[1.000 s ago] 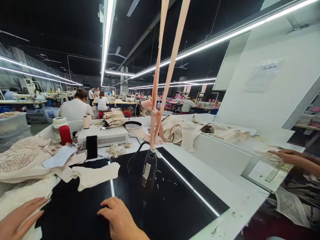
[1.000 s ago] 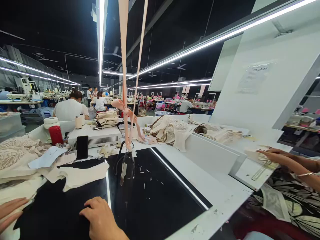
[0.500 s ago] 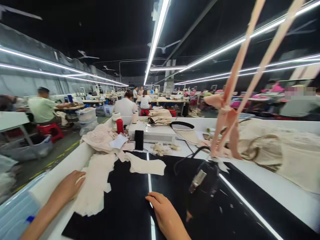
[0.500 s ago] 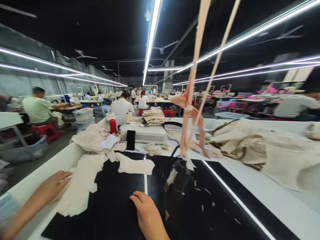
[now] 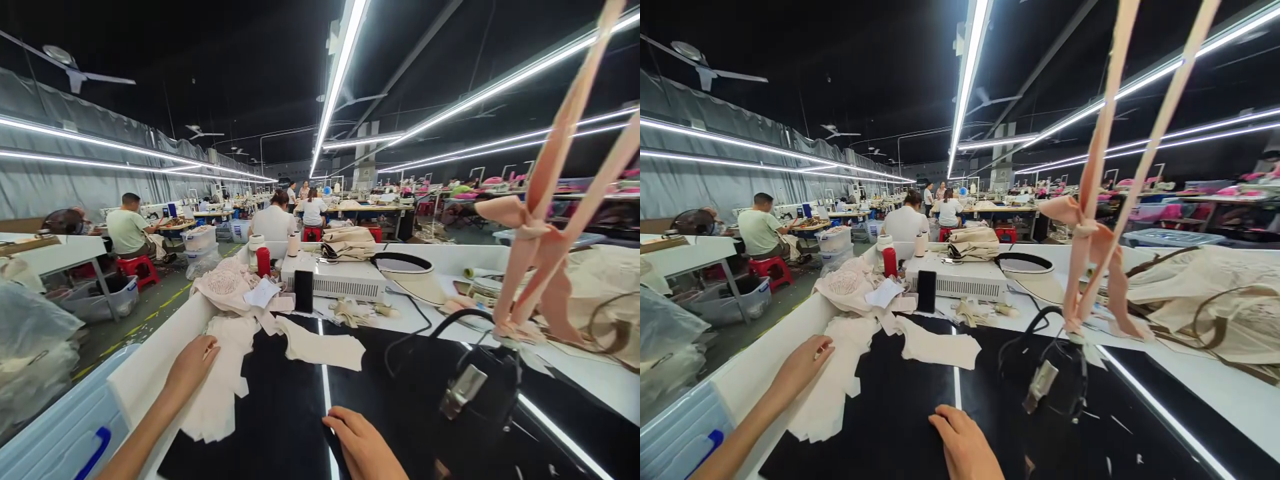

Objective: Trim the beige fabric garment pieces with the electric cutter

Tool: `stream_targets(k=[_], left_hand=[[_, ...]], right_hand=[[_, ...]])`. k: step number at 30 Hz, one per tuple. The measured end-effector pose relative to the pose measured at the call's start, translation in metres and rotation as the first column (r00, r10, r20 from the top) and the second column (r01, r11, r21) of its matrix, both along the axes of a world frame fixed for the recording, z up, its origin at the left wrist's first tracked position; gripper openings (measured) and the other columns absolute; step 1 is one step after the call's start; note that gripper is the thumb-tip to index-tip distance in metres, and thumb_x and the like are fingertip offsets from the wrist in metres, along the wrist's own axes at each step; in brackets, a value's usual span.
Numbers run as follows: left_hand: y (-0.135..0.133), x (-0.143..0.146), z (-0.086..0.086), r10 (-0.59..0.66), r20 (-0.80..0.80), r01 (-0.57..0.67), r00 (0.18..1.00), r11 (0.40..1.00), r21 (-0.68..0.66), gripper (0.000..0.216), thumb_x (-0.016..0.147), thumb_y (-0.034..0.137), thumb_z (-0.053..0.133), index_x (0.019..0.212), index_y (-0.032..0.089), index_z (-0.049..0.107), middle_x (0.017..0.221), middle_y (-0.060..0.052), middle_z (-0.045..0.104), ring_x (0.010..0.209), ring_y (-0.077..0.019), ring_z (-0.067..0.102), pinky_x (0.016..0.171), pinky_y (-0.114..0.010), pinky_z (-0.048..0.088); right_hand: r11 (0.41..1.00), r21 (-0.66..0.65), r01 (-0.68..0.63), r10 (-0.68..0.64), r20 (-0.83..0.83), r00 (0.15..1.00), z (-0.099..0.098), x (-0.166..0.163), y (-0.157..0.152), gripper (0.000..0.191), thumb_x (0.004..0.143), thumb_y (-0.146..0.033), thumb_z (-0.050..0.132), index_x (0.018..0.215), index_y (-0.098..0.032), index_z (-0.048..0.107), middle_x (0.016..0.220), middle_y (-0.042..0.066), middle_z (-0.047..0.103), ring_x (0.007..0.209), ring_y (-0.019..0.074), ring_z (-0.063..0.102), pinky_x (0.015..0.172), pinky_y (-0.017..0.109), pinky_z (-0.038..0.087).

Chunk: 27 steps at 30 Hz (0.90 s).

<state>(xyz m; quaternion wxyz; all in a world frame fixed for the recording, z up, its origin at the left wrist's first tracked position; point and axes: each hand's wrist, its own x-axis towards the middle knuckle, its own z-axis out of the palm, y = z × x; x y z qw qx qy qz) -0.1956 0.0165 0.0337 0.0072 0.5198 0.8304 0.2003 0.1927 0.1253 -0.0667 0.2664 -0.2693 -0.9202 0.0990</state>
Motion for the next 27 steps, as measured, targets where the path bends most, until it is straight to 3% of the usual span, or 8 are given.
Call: stream_targets(k=[3,10,17,22,27], left_hand=[[0.014,0.002,-0.001,0.014,0.01,-0.014,1.0,1.0,0.012,0.029,0.105,0.027,0.045,0.122,0.018,0.066,0.126,-0.012,0.072,0.117,-0.0265,0.069,0.098,-0.034,0.048],[0.024,0.004,-0.007,0.028,0.017,-0.029,0.999,0.999,0.035,0.023,0.104,0.027,0.043,0.092,0.023,0.062,0.106,-0.007,0.075,0.103,-0.0249,0.072,0.082,-0.031,0.046],[0.024,0.004,-0.007,0.047,0.057,-0.053,0.997,0.993,0.109,0.019,0.101,0.029,0.045,0.103,0.024,0.063,0.114,-0.006,0.073,0.107,-0.0245,0.071,0.08,-0.029,0.048],[0.025,0.004,-0.006,0.05,0.1,-0.064,0.994,0.988,0.143,0.02,0.101,0.028,0.046,0.096,0.023,0.064,0.107,-0.005,0.072,0.099,-0.0242,0.07,0.077,-0.03,0.045],[0.024,0.003,-0.006,0.031,0.158,-0.065,0.987,0.975,0.215,0.019,0.097,0.029,0.05,0.089,0.023,0.067,0.105,-0.006,0.073,0.1,-0.025,0.069,0.084,-0.031,0.046]], right_hand=[[1.0,-0.026,0.0,0.0,-0.026,1.0,0.005,-0.002,-0.007,0.046,0.099,-0.006,0.046,0.128,-0.024,0.077,0.132,0.013,0.076,0.123,0.027,0.074,0.107,0.039,0.061],[1.0,0.022,0.009,-0.008,-0.035,0.999,0.003,-0.008,-0.011,0.05,0.094,0.003,0.046,0.124,-0.022,0.076,0.128,0.013,0.076,0.119,0.0262,0.075,0.103,0.037,0.062],[0.999,0.032,0.003,-0.001,-0.055,0.998,-0.001,-0.009,-0.01,0.05,0.093,0.005,0.045,0.122,-0.022,0.075,0.127,0.011,0.076,0.118,0.0241,0.074,0.102,0.035,0.061],[1.0,0.008,-0.002,0.003,-0.034,0.999,0.007,-0.008,-0.012,0.048,0.097,0.0,0.044,0.125,-0.022,0.077,0.127,0.013,0.077,0.118,0.0266,0.075,0.101,0.039,0.063],[1.0,0.001,-0.027,0.027,-0.055,0.998,0.001,-0.001,-0.001,0.043,0.102,-0.011,0.048,0.129,-0.028,0.077,0.13,0.012,0.077,0.12,0.0278,0.076,0.101,0.038,0.063]])
